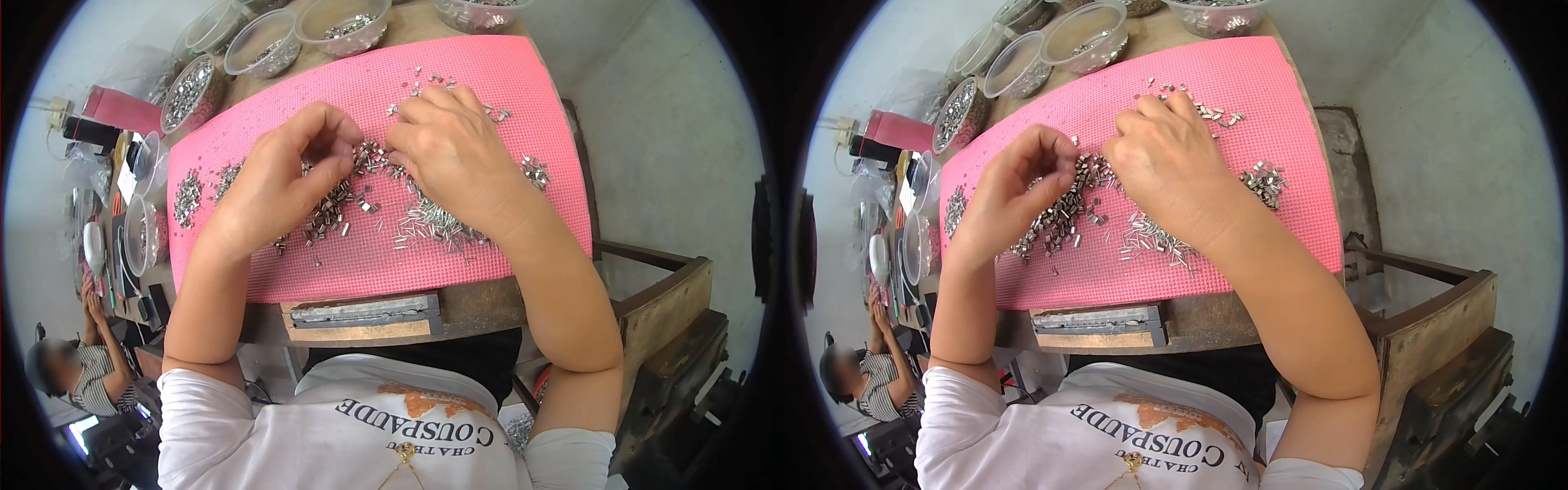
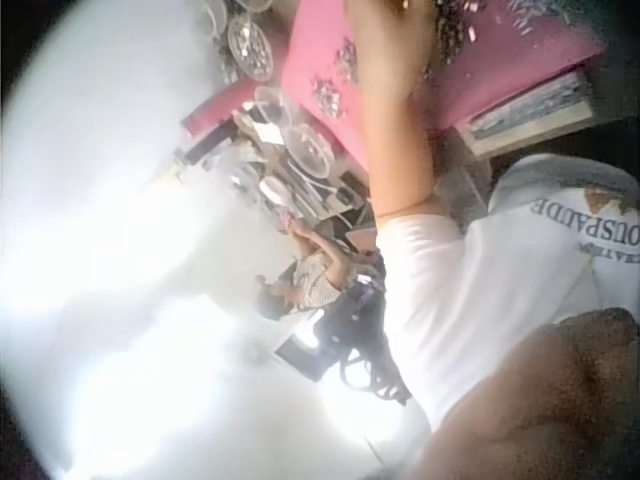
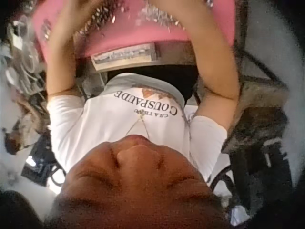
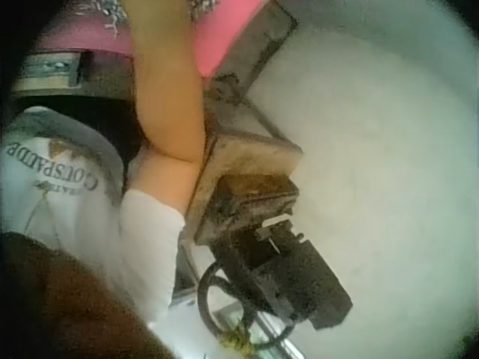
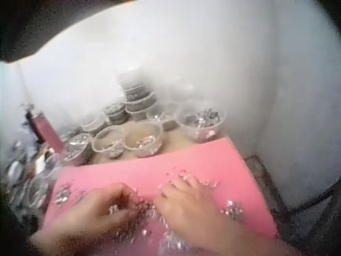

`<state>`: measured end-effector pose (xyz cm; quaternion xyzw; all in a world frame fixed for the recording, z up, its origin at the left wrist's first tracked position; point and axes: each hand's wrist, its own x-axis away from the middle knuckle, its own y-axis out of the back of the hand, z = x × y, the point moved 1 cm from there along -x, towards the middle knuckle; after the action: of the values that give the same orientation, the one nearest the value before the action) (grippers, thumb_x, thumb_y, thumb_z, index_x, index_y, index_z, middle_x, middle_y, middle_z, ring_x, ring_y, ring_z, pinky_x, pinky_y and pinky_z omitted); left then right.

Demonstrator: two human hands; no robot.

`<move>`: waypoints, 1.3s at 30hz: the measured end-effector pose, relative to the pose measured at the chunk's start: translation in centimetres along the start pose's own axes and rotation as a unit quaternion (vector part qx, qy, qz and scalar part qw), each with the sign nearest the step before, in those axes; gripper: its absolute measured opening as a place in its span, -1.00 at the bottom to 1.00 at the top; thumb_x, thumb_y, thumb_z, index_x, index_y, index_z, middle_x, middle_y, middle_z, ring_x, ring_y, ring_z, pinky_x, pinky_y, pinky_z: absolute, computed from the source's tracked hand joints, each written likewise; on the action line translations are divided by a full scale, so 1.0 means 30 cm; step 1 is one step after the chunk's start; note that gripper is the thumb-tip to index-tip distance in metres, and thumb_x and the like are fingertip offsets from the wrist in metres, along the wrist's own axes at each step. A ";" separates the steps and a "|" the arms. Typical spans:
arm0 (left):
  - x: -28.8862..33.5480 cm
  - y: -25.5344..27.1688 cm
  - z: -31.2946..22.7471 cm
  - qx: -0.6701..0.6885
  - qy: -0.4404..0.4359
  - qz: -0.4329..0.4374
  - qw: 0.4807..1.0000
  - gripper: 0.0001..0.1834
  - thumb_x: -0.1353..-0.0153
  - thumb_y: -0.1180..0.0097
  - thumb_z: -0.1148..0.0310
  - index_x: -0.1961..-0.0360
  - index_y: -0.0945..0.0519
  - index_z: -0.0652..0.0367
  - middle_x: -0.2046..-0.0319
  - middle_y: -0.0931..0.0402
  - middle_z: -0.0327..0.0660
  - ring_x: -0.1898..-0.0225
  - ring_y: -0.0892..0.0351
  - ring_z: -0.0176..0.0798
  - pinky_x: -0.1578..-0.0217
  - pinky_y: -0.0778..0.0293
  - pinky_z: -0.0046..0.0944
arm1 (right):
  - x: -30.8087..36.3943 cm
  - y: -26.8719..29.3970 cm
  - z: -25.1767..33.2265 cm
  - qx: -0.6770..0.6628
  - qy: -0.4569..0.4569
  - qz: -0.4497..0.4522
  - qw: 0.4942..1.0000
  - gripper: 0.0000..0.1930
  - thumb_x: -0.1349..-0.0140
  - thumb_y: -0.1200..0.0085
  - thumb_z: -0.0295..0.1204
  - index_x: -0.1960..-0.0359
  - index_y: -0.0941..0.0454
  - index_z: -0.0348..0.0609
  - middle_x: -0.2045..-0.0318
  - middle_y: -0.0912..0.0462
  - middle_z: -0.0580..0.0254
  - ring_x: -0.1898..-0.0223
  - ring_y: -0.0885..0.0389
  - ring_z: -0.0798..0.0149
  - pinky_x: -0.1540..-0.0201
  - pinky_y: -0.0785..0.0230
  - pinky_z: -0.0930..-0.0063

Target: The person is manually sorting and assembling small metal components into a jig or tray.

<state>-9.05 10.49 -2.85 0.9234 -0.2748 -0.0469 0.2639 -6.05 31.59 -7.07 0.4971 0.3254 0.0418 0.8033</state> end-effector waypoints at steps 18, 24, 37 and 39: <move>0.186 -0.037 0.015 -0.195 -0.133 0.060 0.970 -0.83 -0.05 -0.44 0.53 0.28 -0.80 0.18 0.37 -0.67 -0.18 0.27 -0.70 -0.11 0.19 -0.60 -0.17 | -0.003 0.054 0.016 -0.137 -0.049 -0.120 0.982 -0.94 -0.26 -0.14 -0.60 0.27 -0.62 -0.23 0.38 -0.69 -0.02 0.28 -0.66 -0.09 0.05 -0.46 0.05; 0.185 -0.046 0.025 -0.212 -0.179 0.064 0.959 -0.84 -0.07 -0.41 0.52 0.28 -0.79 0.15 0.37 -0.63 -0.18 0.29 -0.67 -0.09 0.25 -0.58 -0.14 | 0.105 0.179 0.127 -0.158 -0.043 -0.103 0.981 -0.83 -0.26 -0.17 -0.69 0.14 -0.66 -0.26 0.34 -0.71 0.13 0.31 -0.69 0.19 0.23 -0.51 0.37; 0.233 -0.099 -0.002 -0.338 -0.212 0.011 0.917 -0.87 -0.03 -0.42 0.43 0.36 -0.73 0.05 0.40 -0.61 -0.26 0.28 -0.63 -0.11 0.17 -0.44 -0.11 | 0.355 0.121 0.361 -0.298 -0.175 -0.043 0.937 -0.86 -0.17 -0.25 -0.68 0.26 -0.66 -0.22 0.27 -0.65 0.17 0.24 -0.61 0.11 0.19 -0.47 0.29; 0.240 -0.103 0.006 -0.339 -0.217 -0.013 0.915 -0.87 -0.04 -0.40 0.44 0.35 -0.73 0.06 0.40 -0.62 -0.26 0.29 -0.63 -0.11 0.18 -0.43 -0.11 | 0.349 0.110 0.367 -0.271 -0.158 -0.050 0.948 -0.85 -0.14 -0.28 -0.69 0.27 -0.68 -0.22 0.26 -0.67 0.20 0.24 -0.61 0.18 0.20 -0.47 0.35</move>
<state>-1.52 8.76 -4.16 0.7494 -0.2807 -0.3395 0.4943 9.22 28.85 -6.15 0.2441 0.1951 0.0084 0.9499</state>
